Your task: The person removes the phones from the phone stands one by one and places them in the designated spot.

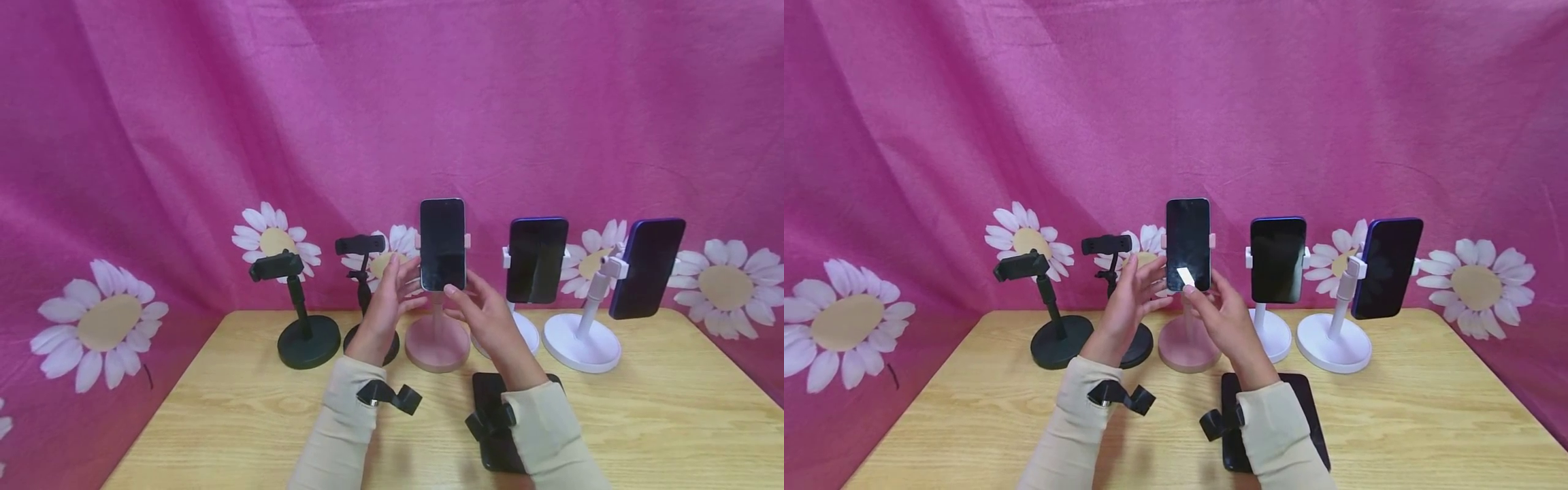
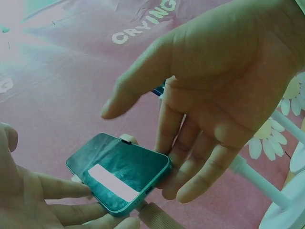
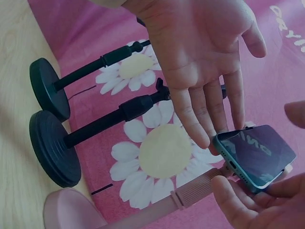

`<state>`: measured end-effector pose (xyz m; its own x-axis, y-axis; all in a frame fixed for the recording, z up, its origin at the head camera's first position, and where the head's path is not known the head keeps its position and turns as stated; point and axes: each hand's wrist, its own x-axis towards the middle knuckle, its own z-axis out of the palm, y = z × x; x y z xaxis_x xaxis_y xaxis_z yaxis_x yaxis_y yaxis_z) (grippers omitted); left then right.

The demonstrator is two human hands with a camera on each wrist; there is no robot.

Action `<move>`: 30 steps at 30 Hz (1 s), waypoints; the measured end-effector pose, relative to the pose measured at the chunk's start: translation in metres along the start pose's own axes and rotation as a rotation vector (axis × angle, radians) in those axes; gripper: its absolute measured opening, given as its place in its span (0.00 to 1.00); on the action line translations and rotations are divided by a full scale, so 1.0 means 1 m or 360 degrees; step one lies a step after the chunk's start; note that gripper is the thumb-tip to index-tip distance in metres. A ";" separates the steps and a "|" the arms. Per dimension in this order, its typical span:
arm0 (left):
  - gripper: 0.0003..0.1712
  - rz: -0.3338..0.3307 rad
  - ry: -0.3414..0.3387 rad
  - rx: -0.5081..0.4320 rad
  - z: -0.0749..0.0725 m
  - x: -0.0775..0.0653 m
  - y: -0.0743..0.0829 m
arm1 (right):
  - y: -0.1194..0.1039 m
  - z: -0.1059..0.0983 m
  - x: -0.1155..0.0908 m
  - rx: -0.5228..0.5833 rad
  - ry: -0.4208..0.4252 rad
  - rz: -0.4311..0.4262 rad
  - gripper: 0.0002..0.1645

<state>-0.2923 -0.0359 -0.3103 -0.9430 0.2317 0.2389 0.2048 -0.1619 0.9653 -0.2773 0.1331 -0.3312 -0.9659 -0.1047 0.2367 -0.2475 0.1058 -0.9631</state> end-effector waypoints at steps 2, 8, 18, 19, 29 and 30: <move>0.40 -0.0014 0.0004 0.0017 0.000 -0.001 0.003 | -0.003 0.000 -0.001 -0.0059 0.0011 0.0008 0.38; 0.38 -0.0032 -0.0005 0.0089 -0.001 -0.005 0.012 | -0.012 0.001 -0.007 -0.0165 0.0051 0.0023 0.35; 0.36 -0.0100 0.0010 0.0337 -0.008 -0.016 0.026 | -0.018 0.000 -0.012 -0.0287 0.0108 0.0069 0.25; 0.36 -0.0104 0.0016 0.0364 -0.009 -0.017 0.027 | -0.019 0.000 -0.012 -0.0299 0.0115 0.0086 0.24; 0.27 -0.0140 0.0116 0.0551 -0.016 -0.022 0.032 | -0.025 -0.002 -0.014 -0.0360 0.0128 0.0296 0.23; 0.28 -0.0139 0.0110 0.0569 -0.017 -0.022 0.033 | -0.026 -0.002 -0.014 -0.0359 0.0120 0.0298 0.23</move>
<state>-0.2690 -0.0628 -0.2858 -0.9739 0.1624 0.1584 0.1902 0.2037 0.9604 -0.2575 0.1340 -0.3093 -0.9972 0.0101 0.0744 -0.0668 0.3345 -0.9400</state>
